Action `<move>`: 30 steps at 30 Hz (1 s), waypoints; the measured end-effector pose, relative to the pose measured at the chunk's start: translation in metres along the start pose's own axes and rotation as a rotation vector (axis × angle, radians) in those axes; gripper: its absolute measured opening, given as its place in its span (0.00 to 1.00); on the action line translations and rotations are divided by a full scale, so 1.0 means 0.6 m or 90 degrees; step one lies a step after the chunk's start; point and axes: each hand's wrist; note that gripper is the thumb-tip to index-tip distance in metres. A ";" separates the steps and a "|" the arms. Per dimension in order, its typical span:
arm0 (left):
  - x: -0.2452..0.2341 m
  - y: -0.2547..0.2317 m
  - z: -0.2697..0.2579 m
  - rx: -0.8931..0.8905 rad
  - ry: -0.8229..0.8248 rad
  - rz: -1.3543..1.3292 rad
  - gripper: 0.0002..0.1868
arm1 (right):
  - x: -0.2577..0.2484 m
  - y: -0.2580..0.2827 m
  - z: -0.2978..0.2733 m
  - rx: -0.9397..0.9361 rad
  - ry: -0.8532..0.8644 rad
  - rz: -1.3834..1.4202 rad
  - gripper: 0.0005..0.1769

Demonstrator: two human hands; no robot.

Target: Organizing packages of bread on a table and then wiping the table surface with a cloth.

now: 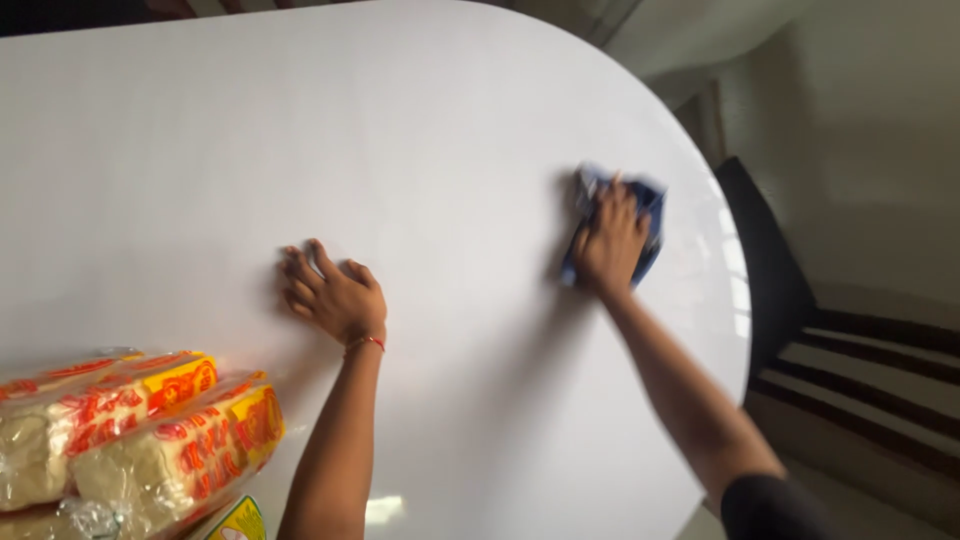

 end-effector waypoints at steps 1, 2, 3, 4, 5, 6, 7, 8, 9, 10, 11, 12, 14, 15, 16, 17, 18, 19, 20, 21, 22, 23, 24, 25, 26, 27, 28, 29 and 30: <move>-0.001 0.002 -0.003 -0.003 0.000 0.004 0.33 | 0.015 -0.014 0.052 0.005 -0.020 -0.016 0.40; -0.007 0.000 -0.003 -0.017 0.003 0.012 0.33 | 0.009 -0.006 0.084 -0.006 -0.009 -0.011 0.40; -0.015 -0.002 -0.005 -0.019 0.017 0.009 0.33 | 0.002 0.002 0.116 0.013 -0.010 0.007 0.39; -0.022 -0.010 -0.003 -0.017 0.031 0.002 0.33 | -0.010 0.007 0.150 0.036 -0.015 0.022 0.38; -0.019 -0.004 -0.009 -0.027 0.033 0.006 0.33 | -0.003 0.007 0.168 0.029 -0.008 0.024 0.38; -0.016 -0.004 -0.008 -0.023 0.030 -0.004 0.33 | -0.001 0.004 0.189 0.044 -0.018 0.027 0.38; -0.014 -0.005 -0.009 -0.020 0.027 -0.014 0.33 | -0.001 0.000 0.210 0.060 -0.027 0.031 0.38; -0.015 -0.006 -0.009 -0.025 0.022 -0.014 0.33 | -0.002 0.001 0.223 0.053 -0.029 0.033 0.38; -0.017 -0.006 -0.010 -0.026 0.030 -0.008 0.33 | -0.004 0.002 0.235 0.060 -0.024 0.036 0.37; -0.016 -0.009 -0.008 -0.024 0.036 -0.004 0.33 | -0.007 0.000 0.249 0.069 -0.022 0.039 0.37; -0.014 -0.008 -0.007 -0.026 0.031 -0.006 0.33 | -0.006 0.000 0.262 0.065 -0.026 0.040 0.37; -0.012 -0.007 -0.006 -0.025 0.032 -0.006 0.33 | -0.004 -0.001 0.273 0.067 -0.026 0.038 0.37; -0.010 -0.007 -0.004 -0.024 0.030 -0.007 0.34 | -0.001 -0.003 0.288 0.067 -0.029 0.037 0.37; -0.010 -0.008 -0.002 -0.023 0.024 0.000 0.34 | 0.001 -0.003 0.293 0.070 -0.034 0.039 0.37; -0.010 -0.007 -0.008 -0.024 0.023 0.008 0.34 | 0.003 -0.006 0.290 0.075 -0.035 0.039 0.36; -0.013 -0.005 -0.003 -0.026 0.025 0.008 0.34 | 0.013 -0.004 0.289 0.074 -0.032 0.038 0.36; -0.012 -0.009 -0.004 -0.027 0.024 -0.008 0.34 | 0.018 -0.010 0.286 0.068 -0.028 0.026 0.37; -0.012 -0.011 -0.005 -0.028 0.022 -0.025 0.33 | 0.022 -0.017 0.281 0.061 -0.024 0.013 0.37; -0.016 -0.013 -0.005 -0.030 0.028 -0.030 0.33 | 0.036 -0.012 0.248 0.061 -0.021 0.006 0.37; -0.020 -0.014 -0.004 -0.036 0.030 -0.032 0.33 | 0.048 -0.008 0.216 0.033 -0.026 -0.009 0.40; -0.025 -0.020 -0.001 -0.039 0.035 -0.036 0.33 | 0.056 -0.007 0.185 0.007 -0.033 -0.027 0.44; -0.016 -0.013 -0.004 -0.038 0.042 -0.042 0.33 | 0.057 0.008 0.115 0.010 -0.031 -0.036 0.44; -0.007 -0.010 -0.003 -0.029 0.027 -0.038 0.34 | 0.056 0.024 0.051 -0.040 -0.017 -0.033 0.45; 0.001 -0.007 0.000 -0.020 0.011 -0.035 0.34 | 0.055 0.041 -0.012 -0.089 -0.001 -0.029 0.46; 0.004 -0.007 -0.002 -0.024 0.012 -0.041 0.34 | 0.040 0.062 -0.086 -0.092 -0.001 -0.035 0.46; 0.009 -0.008 -0.003 -0.020 0.006 -0.035 0.34 | 0.025 0.082 -0.158 -0.090 0.045 -0.011 0.49; 0.011 -0.003 0.001 -0.019 -0.003 -0.024 0.34 | 0.017 0.108 -0.229 -0.091 0.093 0.018 0.51; 0.011 -0.009 -0.006 -0.024 -0.004 -0.026 0.34 | 0.003 0.118 -0.259 -0.096 0.094 0.016 0.51; 0.010 -0.009 -0.005 -0.029 0.003 -0.022 0.34 | -0.005 0.134 -0.287 -0.085 0.101 0.048 0.48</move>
Point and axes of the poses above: each hand's wrist, its own z-axis towards the middle knuckle, its own x-axis out of the palm, y = z × x, and after that the axes turned 12 degrees about y, right-handed
